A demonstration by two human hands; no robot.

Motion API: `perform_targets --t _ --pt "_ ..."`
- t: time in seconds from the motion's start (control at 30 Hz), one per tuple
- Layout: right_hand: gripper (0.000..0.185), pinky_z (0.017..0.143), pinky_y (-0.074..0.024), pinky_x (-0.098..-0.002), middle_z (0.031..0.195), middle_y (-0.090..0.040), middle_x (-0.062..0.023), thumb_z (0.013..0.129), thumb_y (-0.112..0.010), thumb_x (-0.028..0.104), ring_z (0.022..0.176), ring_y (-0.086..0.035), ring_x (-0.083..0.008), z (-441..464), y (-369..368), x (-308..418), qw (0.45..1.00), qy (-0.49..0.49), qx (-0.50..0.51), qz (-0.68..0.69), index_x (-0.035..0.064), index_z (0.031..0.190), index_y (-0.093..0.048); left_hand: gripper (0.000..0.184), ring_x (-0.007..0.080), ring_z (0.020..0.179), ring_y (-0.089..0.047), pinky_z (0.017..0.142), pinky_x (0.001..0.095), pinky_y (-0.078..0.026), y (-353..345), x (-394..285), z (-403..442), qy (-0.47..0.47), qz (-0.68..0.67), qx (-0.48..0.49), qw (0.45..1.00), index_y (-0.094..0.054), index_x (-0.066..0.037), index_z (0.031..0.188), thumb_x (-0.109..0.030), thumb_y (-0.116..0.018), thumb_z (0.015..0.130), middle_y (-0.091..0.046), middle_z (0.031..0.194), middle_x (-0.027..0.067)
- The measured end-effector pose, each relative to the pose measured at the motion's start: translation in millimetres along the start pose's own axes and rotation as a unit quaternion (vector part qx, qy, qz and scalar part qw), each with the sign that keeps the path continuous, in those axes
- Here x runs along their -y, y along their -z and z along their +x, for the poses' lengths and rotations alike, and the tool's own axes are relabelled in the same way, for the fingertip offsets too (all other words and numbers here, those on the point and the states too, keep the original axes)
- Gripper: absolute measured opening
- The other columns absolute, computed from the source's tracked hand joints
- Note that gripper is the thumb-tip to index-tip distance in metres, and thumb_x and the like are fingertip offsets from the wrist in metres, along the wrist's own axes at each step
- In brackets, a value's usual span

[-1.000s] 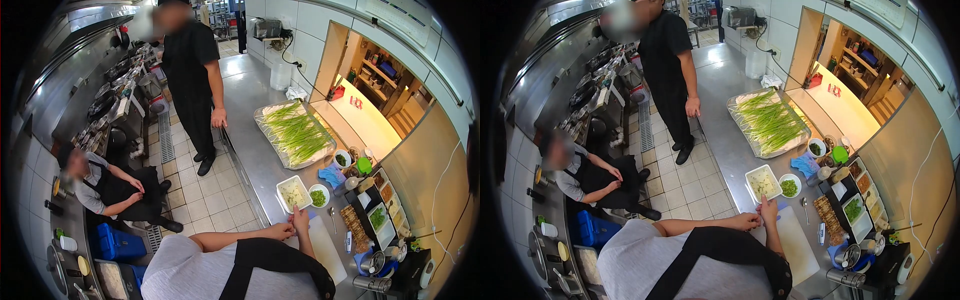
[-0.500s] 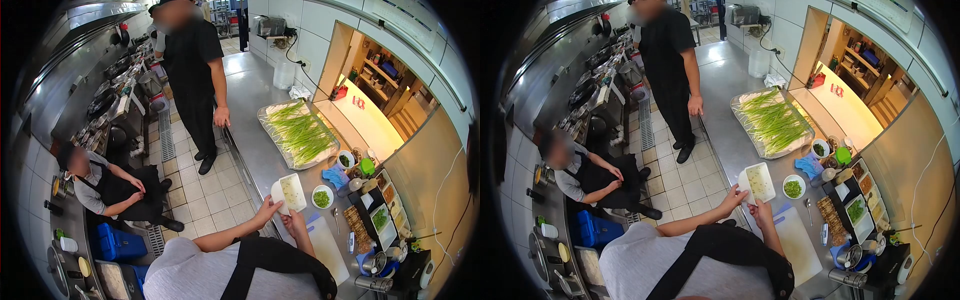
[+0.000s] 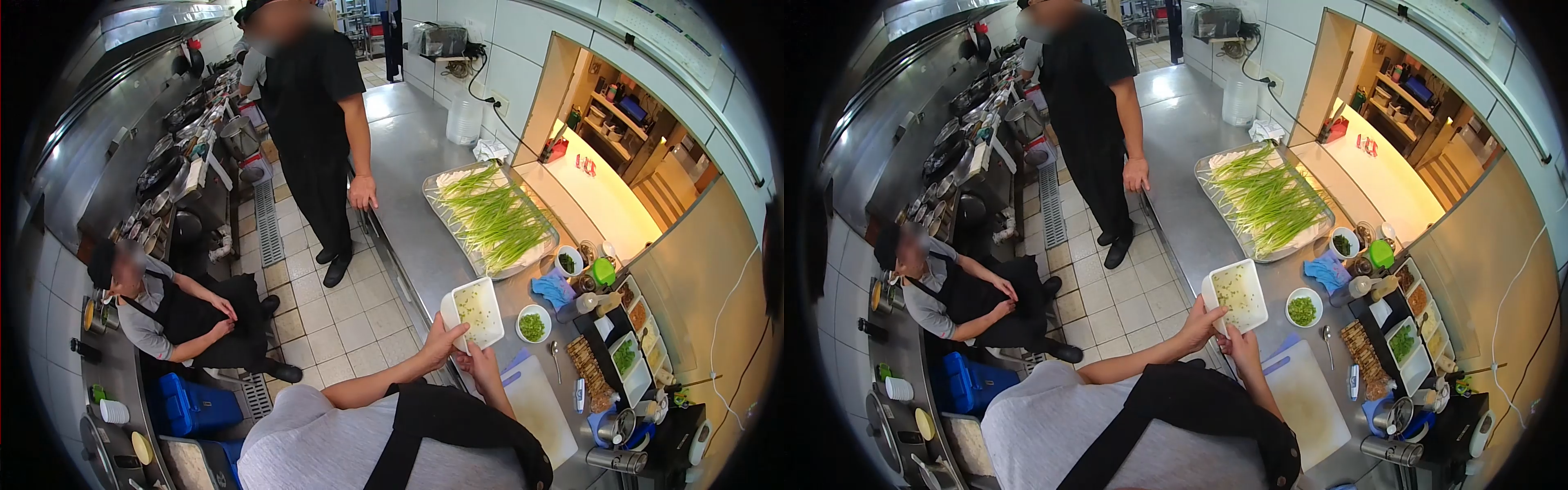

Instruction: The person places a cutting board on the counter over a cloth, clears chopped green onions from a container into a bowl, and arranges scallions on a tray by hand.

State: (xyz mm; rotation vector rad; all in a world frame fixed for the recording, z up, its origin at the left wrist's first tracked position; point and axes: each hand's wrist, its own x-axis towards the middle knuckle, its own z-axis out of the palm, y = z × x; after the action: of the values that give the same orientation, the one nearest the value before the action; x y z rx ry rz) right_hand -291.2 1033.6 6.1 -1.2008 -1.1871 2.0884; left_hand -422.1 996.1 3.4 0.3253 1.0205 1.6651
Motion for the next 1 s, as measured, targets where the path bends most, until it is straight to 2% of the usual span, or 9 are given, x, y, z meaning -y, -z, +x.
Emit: perform_targets --t 0.07,0.17,0.27,0.37,0.53,0.63,0.77,0.9,1.0 --pt "0.034 0.065 -0.0472 -0.0266 0.1 -0.06 -0.01 0.094 -0.05 0.03 0.08 -0.059 -0.0138 -7 -6 3 0.996 0.053 -0.053 -0.047 0.0021 0.113 -0.052 0.056 0.0254 0.102 -0.059 0.073 0.0421 -0.057 2 -9 -1 0.004 -0.009 -0.002 1.0 -0.03 -0.005 0.127 -0.014 -0.066 0.084 -0.052 0.116 0.0126" --pt "0.036 0.074 -0.0472 -0.0306 0.111 -0.057 -0.0104 0.093 -0.054 0.024 0.093 -0.057 -0.0173 -11 1 4 0.968 0.147 -0.186 -0.082 0.0008 0.12 -0.049 0.056 0.0234 0.101 -0.06 0.075 0.0376 -0.056 7 -20 2 0.006 0.0 -0.001 1.0 -0.033 -0.004 0.124 -0.012 -0.068 0.082 -0.053 0.113 0.0123" --pt "0.035 0.08 -0.046 -0.034 0.113 -0.056 -0.015 0.088 -0.058 0.011 0.099 -0.057 -0.0242 -24 -8 20 0.862 0.345 -0.301 -0.216 -0.0008 0.12 -0.049 0.057 0.0237 0.101 -0.06 0.074 0.0385 -0.057 18 -28 2 0.048 0.042 0.043 0.997 -0.031 -0.003 0.126 -0.011 -0.066 0.082 -0.053 0.114 0.0121" --pt "0.031 0.087 -0.0456 -0.0359 0.116 -0.055 -0.0153 0.083 -0.059 0.002 0.104 -0.055 -0.0289 -30 -13 42 0.814 0.395 -0.183 -0.385 -0.0015 0.114 -0.054 0.061 0.0238 0.104 -0.058 0.076 0.041 -0.056 28 -26 0 0.129 0.042 0.108 0.985 -0.03 -0.003 0.131 -0.011 -0.065 0.081 -0.052 0.117 0.0128" --pt "0.041 0.097 -0.0397 -0.0421 0.123 -0.047 -0.0247 0.076 -0.058 -0.002 0.114 -0.048 -0.0417 -19 -45 64 0.773 0.35 -0.202 -0.49 -0.0066 0.116 -0.052 0.061 0.026 0.108 -0.057 0.079 0.0495 -0.054 20 -22 -4 0.204 0.014 0.167 0.965 -0.032 -0.01 0.135 -0.014 -0.064 0.083 -0.05 0.122 0.0087" --pt "0.049 0.099 -0.0379 -0.0424 0.121 -0.047 -0.0275 0.073 -0.057 -0.002 0.113 -0.047 -0.0421 -14 -40 64 0.697 0.373 -0.259 -0.555 -0.01 0.12 -0.046 0.064 0.0229 0.106 -0.057 0.076 0.0441 -0.055 13 -28 12 0.172 0.157 0.207 0.95 -0.029 -0.013 0.136 -0.013 -0.064 0.083 -0.05 0.122 0.0076" --pt "0.03 0.089 -0.0443 -0.0435 0.108 -0.053 -0.0256 0.077 -0.053 0.003 0.103 -0.053 -0.0403 -24 -38 68 0.735 0.285 -0.308 -0.533 -0.0069 0.106 -0.05 0.064 0.022 0.112 -0.055 0.081 0.0443 -0.055 -8 -42 17 0.178 0.085 0.305 0.932 -0.03 -0.012 0.136 -0.015 -0.064 0.083 -0.052 0.124 0.009" --pt "0.02 0.078 -0.0483 -0.0431 0.101 -0.055 -0.0236 0.077 -0.053 0.001 0.094 -0.056 -0.0359 -61 -28 72 0.732 0.147 -0.206 -0.633 -0.0051 0.096 -0.052 0.063 0.024 0.115 -0.054 0.089 0.0435 -0.052 -18 -38 6 0.22 0.043 0.328 0.918 -0.03 -0.008 0.137 -0.02 -0.064 0.084 -0.05 0.127 0.0106" --pt "0.017 0.08 -0.0483 -0.0414 0.101 -0.056 -0.0207 0.075 -0.055 0.0 0.092 -0.057 -0.0346 -94 -22 72 0.768 0.205 -0.223 -0.564 -0.0043 0.091 -0.054 0.064 0.0248 0.116 -0.053 0.092 0.0435 -0.051 -30 -35 -8 0.242 0.03 0.348 0.905 -0.03 -0.006 0.137 -0.024 -0.063 0.086 -0.048 0.129 0.0117"
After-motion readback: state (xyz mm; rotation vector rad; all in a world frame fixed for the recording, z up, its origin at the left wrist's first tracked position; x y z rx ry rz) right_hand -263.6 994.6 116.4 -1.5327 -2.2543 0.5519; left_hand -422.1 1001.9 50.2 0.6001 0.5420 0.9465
